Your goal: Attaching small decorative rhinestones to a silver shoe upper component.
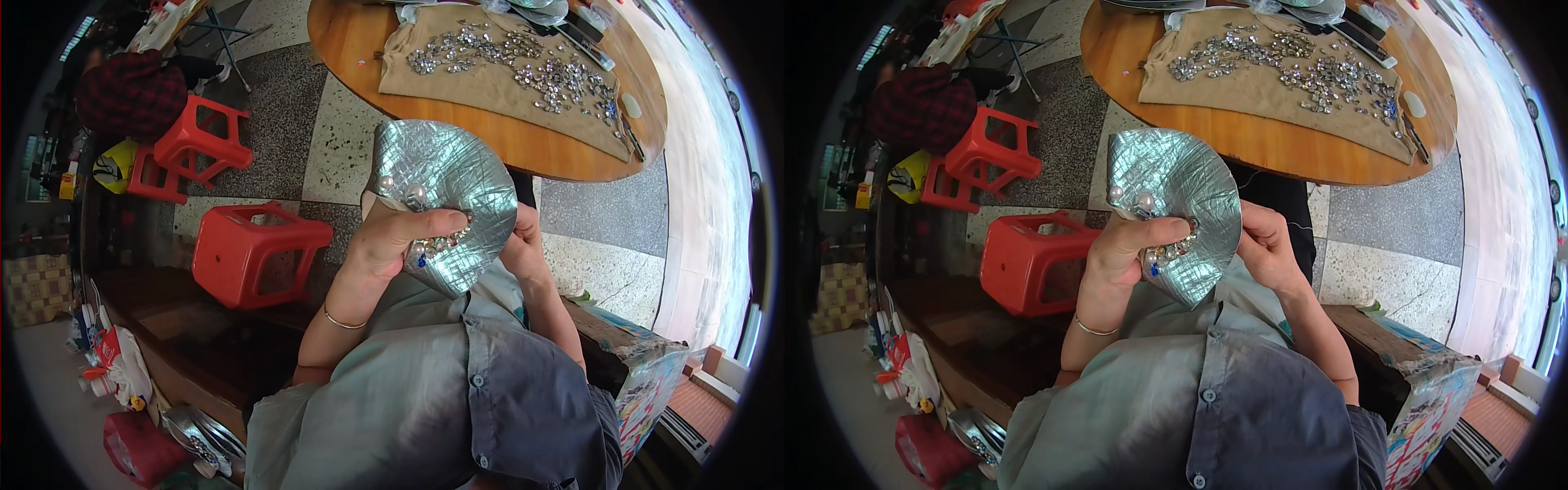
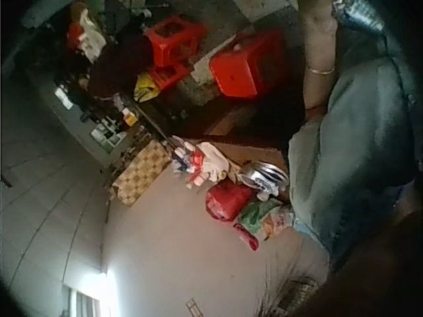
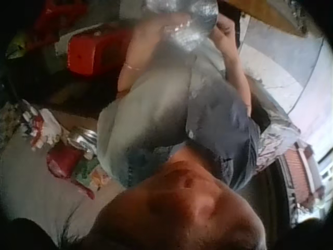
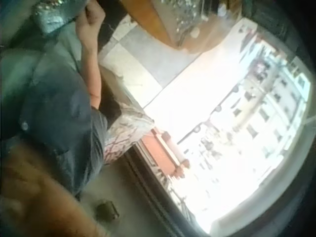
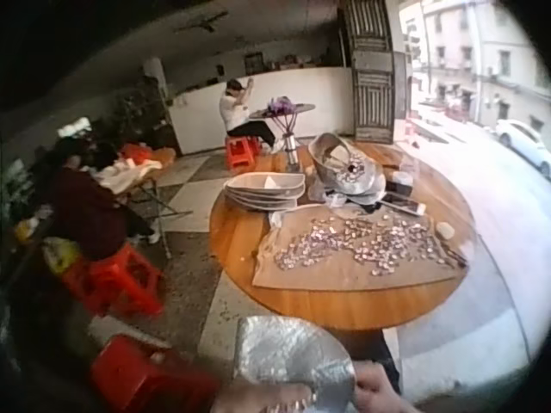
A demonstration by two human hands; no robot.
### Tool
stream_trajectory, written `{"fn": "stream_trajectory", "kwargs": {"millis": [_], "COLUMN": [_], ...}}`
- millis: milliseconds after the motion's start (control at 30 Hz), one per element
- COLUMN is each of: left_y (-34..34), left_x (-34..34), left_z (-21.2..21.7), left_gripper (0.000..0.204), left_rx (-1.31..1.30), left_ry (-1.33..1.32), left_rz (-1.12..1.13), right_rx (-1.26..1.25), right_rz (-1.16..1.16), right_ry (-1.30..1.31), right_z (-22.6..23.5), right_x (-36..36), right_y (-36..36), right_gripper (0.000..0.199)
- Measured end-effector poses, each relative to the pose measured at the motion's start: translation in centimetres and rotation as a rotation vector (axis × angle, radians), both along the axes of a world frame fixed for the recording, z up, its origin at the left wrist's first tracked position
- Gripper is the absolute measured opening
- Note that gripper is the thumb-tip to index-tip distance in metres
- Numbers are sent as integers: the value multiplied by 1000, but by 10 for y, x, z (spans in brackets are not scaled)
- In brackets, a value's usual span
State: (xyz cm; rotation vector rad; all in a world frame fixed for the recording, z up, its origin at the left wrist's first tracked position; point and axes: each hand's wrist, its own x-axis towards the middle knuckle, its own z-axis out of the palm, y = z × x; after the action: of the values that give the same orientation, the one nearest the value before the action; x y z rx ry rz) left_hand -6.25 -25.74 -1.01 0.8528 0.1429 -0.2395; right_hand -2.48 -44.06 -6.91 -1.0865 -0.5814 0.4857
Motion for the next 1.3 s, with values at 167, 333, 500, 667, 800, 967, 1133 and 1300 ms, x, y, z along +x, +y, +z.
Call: {"fn": "stream_trajectory", "kwargs": {"millis": [167,333,500,667,800,967,1133,1300], "left_y": [0,-3,-5,-6,-7,-6,-11,-4], "left_x": [0,-1,-3,-1,1,3,3,0], "left_z": [-2,-2,-1,1,-2,-14,-9,0], "left_gripper": [42,42,43,43,44,46,46,55], "left_rx": [-7,15,60,121,140,322,387,441], "left_ry": [11,4,2,14,2,-68,-131,-85], "left_rz": [2,10,32,33,38,162,142,9], "right_rx": [-23,14,-23,-123,-264,-606,-600,-568], "right_rz": [-33,-139,-165,-226,-281,-572,-277,-210], "right_ry": [-30,-25,-111,-5,-109,-545,-1039,-970], "right_z": [2,7,5,11,22,44,51,49], "right_x": [-2,-11,-14,-19,-16,10,28,23], "right_y": [2,10,9,11,12,-4,-10,-5], "right_gripper": [22,25,30,36,39,35,21,10]}}
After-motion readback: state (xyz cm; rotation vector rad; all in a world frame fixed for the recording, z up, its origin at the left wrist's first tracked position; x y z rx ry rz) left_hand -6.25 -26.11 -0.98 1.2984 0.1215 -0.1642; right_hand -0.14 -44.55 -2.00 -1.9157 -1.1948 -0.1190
